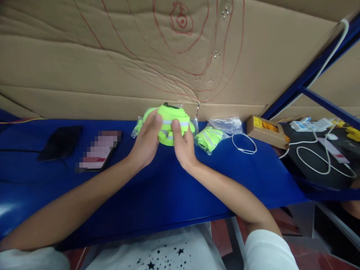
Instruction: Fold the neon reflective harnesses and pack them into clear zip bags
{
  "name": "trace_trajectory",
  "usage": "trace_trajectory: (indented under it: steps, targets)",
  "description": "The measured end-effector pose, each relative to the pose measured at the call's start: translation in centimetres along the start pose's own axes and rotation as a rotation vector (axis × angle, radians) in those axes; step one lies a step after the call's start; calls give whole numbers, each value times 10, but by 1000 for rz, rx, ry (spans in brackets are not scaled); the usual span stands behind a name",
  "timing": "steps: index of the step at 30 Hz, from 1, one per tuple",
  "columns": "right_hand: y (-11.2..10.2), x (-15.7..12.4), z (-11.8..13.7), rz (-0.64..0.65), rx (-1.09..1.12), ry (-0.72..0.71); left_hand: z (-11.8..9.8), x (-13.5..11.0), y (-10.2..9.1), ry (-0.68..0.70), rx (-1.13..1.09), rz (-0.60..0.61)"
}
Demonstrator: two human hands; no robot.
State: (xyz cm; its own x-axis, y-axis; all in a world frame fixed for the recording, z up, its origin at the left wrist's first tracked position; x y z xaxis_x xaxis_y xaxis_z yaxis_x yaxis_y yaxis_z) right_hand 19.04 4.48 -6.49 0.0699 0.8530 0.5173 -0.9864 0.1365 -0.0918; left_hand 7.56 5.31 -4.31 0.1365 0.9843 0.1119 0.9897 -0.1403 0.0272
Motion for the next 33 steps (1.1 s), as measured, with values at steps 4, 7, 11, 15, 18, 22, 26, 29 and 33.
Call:
trace_trajectory:
  steps: [4,7,11,15,18,22,26,29,33]
  targets:
    - [3,-10,-11,46,-48,37,17,-5,7,-105,-196,112]
    - [6,-18,-11,66,-122,-30,32,-12,-5,-151,-168,27]
    - [17,-22,-4,250,-310,-156,45,-33,-36,-152,-179,-137]
    - [-15,4,0,420,-906,-277,55,-54,-63,-274,-259,-148]
    - [-85,42,-7,230,-1067,-246,59,-60,-76,-362,-281,-138]
    - [-148,67,-35,223,-1115,-188,64,-63,-71,-470,-317,-18]
    - [-141,45,-25,231,-1060,-282,70,-72,-50,-573,-369,157]
    - [-100,10,2,286,-967,-370,72,-80,-37,-601,-374,251]
    - [-43,-34,12,526,-701,-345,81,-87,-27,-665,-350,319]
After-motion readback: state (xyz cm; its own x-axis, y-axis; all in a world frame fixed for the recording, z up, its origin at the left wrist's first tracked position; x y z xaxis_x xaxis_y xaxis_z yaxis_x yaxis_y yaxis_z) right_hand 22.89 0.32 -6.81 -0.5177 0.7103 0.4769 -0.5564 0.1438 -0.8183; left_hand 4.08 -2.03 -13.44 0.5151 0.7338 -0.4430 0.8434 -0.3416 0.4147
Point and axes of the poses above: each hand's wrist, its own x-axis towards the middle knuckle, its own y-axis out of the palm, z = x × y, the point moved 7 cm from there along x, towards the middle knuckle, and after that the axes turned 13 degrees about -y, right-handed, at the moved point
